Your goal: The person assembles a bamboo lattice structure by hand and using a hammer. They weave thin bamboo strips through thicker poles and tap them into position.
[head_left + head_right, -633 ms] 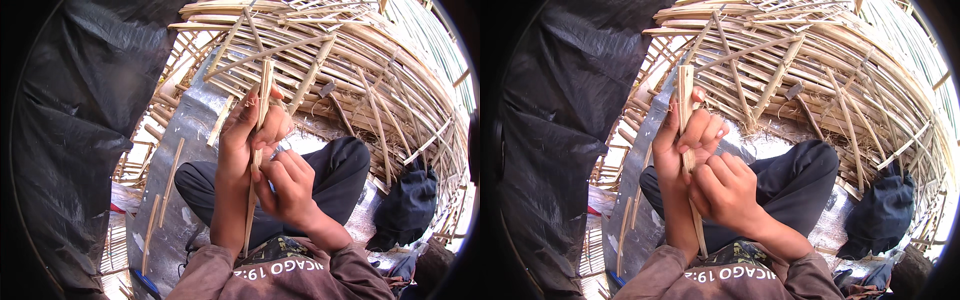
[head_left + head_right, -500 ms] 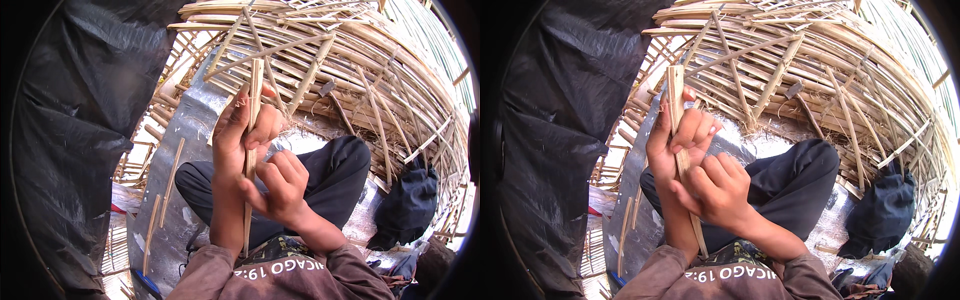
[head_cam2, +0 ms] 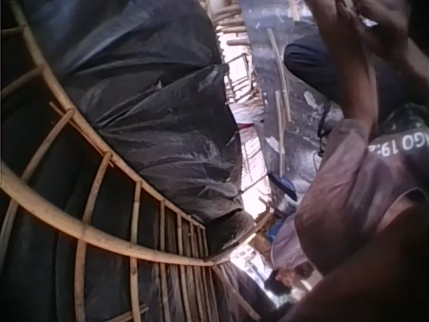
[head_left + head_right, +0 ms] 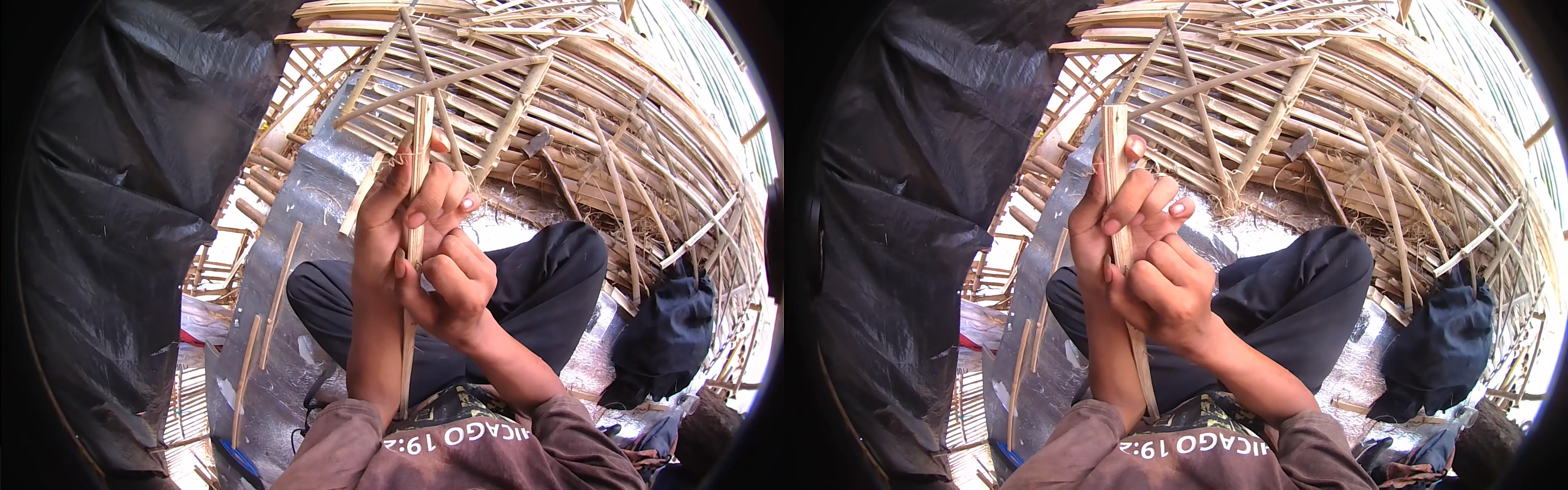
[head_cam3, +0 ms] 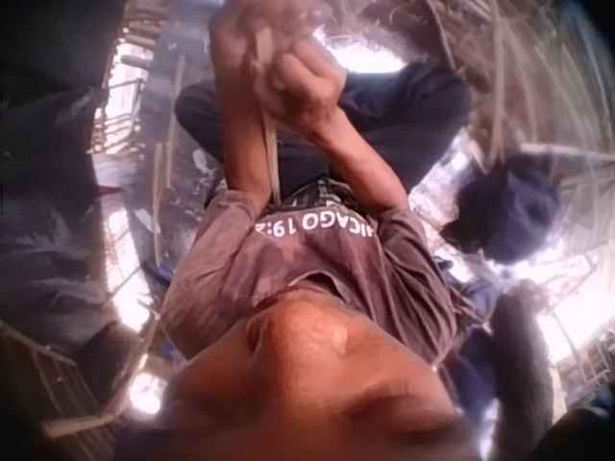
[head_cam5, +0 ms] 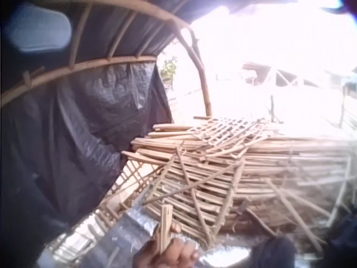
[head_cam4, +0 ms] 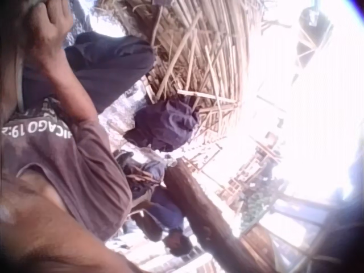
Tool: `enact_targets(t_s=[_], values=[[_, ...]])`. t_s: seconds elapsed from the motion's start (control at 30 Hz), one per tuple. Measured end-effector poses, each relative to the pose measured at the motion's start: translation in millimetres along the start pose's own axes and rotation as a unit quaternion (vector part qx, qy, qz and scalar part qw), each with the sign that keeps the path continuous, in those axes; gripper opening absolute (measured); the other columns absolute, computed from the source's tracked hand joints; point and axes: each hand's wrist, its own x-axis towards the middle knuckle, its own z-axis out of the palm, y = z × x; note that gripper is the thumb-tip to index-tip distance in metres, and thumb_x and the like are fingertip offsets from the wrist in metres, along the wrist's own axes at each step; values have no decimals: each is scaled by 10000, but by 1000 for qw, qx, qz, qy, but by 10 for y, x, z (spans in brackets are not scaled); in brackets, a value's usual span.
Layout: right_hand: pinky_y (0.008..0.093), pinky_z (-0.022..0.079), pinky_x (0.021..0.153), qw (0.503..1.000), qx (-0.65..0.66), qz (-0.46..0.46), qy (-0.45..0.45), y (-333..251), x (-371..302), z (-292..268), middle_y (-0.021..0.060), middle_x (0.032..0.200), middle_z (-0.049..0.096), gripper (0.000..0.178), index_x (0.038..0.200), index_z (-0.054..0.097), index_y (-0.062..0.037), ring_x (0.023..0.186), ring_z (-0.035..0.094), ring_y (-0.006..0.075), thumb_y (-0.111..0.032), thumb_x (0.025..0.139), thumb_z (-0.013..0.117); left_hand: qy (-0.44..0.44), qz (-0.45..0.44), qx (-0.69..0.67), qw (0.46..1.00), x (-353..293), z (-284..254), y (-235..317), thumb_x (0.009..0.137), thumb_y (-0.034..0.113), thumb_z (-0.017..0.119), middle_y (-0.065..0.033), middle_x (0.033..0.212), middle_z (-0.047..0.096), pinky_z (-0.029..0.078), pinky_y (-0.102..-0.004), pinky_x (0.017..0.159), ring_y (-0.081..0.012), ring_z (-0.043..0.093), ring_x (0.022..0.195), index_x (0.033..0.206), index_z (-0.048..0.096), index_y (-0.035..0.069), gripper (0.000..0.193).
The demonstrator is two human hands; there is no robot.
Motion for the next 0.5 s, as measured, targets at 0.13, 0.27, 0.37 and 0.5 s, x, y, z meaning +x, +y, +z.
enact_targets(t_s=[0.13, 0.27, 0.37, 0.5], values=[[324, 310, 449, 1000, 1, 0, 3, -14, -12, -10, 64, 585, 414, 308, 602, 421, -37, 488, 396, 211, 53, 715, 692, 6, -5, 16, 1000, -9, 32, -4, 1038, 351, 402, 84, 550, 329, 338, -337, 831, -77, 354, 634, 1201, 423, 97, 302], [324, 309, 450, 1000, 3, 2, 5, -11, -27, -24, 65, 578, 411, 306, 603, 417, -34, 483, 394, 215, 67, 722, 680, 4, -9, 18, 1000, 0, 22, -12, 1035, 349, 409, 84, 554, 326, 339, -334, 823, -78, 351, 632, 1203, 427, 93, 306], [325, 313, 450, 1000, 1, 0, 4, -20, -25, -25, 65, 579, 414, 305, 604, 416, -34, 483, 397, 216, 74, 722, 675, 7, -9, 11, 1000, 0, 25, -16, 1033, 345, 417, 86, 557, 325, 338, -330, 816, -79, 347, 629, 1205, 431, 90, 308], [327, 319, 451, 1000, 1, -5, 3, -12, -35, -25, 64, 584, 420, 309, 606, 408, -34, 485, 402, 215, 83, 716, 672, 15, -8, 24, 1000, -7, 19, -15, 1027, 342, 437, 87, 556, 319, 337, -329, 809, -76, 343, 630, 1206, 437, 88, 311]])
